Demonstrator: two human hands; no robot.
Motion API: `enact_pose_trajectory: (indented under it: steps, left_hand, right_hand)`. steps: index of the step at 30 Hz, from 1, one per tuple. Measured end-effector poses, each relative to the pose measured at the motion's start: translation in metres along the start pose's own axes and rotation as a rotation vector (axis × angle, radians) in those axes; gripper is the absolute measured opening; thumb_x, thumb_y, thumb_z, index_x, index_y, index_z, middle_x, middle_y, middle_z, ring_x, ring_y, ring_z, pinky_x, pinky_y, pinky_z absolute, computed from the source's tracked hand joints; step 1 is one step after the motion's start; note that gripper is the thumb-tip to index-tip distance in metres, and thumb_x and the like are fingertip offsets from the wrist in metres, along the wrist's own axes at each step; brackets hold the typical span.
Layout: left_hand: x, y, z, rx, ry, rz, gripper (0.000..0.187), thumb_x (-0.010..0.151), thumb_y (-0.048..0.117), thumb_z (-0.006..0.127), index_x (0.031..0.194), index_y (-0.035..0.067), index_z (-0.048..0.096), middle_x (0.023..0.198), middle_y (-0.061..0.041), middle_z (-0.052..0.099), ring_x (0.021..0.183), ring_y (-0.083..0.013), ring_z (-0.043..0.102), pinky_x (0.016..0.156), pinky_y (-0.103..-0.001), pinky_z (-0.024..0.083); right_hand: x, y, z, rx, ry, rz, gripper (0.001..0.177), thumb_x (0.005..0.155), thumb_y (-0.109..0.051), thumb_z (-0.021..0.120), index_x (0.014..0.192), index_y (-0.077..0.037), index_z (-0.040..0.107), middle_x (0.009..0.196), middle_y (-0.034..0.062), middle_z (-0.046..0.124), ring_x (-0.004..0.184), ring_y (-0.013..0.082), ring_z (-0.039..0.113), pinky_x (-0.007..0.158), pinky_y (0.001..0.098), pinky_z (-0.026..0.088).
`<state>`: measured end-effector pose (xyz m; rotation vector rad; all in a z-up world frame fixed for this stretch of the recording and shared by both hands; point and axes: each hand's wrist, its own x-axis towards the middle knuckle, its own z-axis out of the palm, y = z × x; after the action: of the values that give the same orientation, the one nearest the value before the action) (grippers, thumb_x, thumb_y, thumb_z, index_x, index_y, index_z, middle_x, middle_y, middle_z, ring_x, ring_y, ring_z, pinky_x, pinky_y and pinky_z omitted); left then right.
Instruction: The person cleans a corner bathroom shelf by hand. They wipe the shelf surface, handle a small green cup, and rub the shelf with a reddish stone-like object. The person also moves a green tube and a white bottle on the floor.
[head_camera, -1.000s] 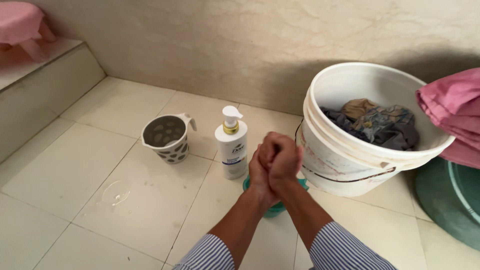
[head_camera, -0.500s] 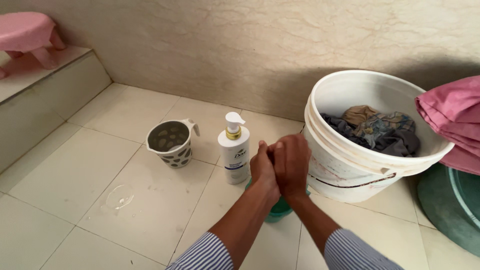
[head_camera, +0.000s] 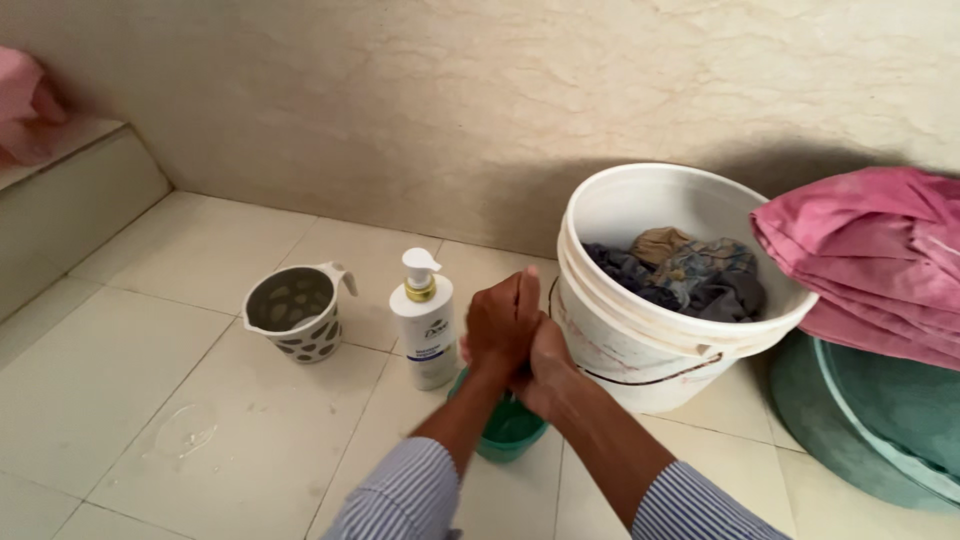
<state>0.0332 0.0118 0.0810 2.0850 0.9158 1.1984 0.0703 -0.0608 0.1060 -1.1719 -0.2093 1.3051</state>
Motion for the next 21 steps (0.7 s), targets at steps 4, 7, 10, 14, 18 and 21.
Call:
enact_pose_trajectory:
  steps: [4,7,10,14,18,21]
  left_hand:
    - [0.002,-0.015,-0.012,0.160,-0.252,0.008,0.045,0.104,0.039,0.044,0.084,0.008,0.069,0.078,-0.016,0.074,0.072,-0.0365,0.069,0.067,-0.049,0.055]
    - [0.003,-0.011,-0.011,0.151,-0.457,-0.141,0.050,0.107,0.040,0.039,0.084,0.009,0.072,0.081,-0.014,0.075,0.073,-0.0319,0.071,0.073,-0.044,0.055]
    - [0.017,0.008,-0.013,0.049,-0.606,-0.551,0.054,0.110,0.041,0.037,0.087,0.006,0.071,0.080,-0.011,0.072,0.072,-0.0258,0.070,0.070,-0.038,0.056]
    - [0.026,0.045,-0.032,-0.089,-0.636,-0.686,0.048,0.109,0.039,0.036,0.091,0.009,0.069,0.077,-0.007,0.069,0.066,-0.0183,0.066,0.067,-0.033,0.058]
    - [0.042,0.086,-0.039,-0.151,-0.703,-0.680,0.042,0.105,0.035,0.042,0.087,0.006,0.067,0.076,-0.007,0.069,0.063,-0.0174,0.066,0.064,-0.032,0.057]
    - [0.052,0.111,-0.042,-0.341,-0.677,-0.669,0.036,0.104,0.033,0.046,0.085,0.007,0.062,0.071,-0.006,0.063,0.060,-0.0172,0.060,0.058,-0.033,0.050]
  right_hand:
    - [0.004,-0.023,-0.018,-0.610,0.116,-0.022,0.040,0.105,-0.024,0.036,0.112,0.001,0.066,0.096,0.0163,0.074,0.086,0.0264,0.074,0.091,0.0455,0.064]
    - [0.003,-0.041,-0.036,-0.938,0.106,-0.071,0.028,0.099,-0.012,0.050,0.099,0.006,0.072,0.084,0.0168,0.078,0.074,0.0245,0.078,0.083,0.0445,0.068]
    - [-0.004,-0.065,-0.042,-1.272,0.089,-0.236,0.017,0.092,-0.011,0.064,0.091,0.002,0.075,0.079,0.0152,0.077,0.072,0.0234,0.076,0.078,0.0425,0.063]
    - [-0.020,-0.092,-0.032,-1.510,0.177,-0.610,0.009,0.083,-0.012,0.073,0.085,-0.005,0.078,0.082,0.0138,0.074,0.074,0.0285,0.073,0.074,0.0400,0.057]
    - [-0.040,-0.127,-0.027,-1.416,0.182,-0.802,0.007,0.081,-0.006,0.069,0.086,-0.003,0.072,0.084,0.0147,0.075,0.080,0.0309,0.074,0.074,0.0415,0.058]
    - [-0.053,-0.152,-0.024,-1.396,0.178,-0.866,0.007,0.083,-0.004,0.066,0.088,-0.003,0.070,0.088,0.0149,0.073,0.082,0.0317,0.072,0.073,0.0421,0.057]
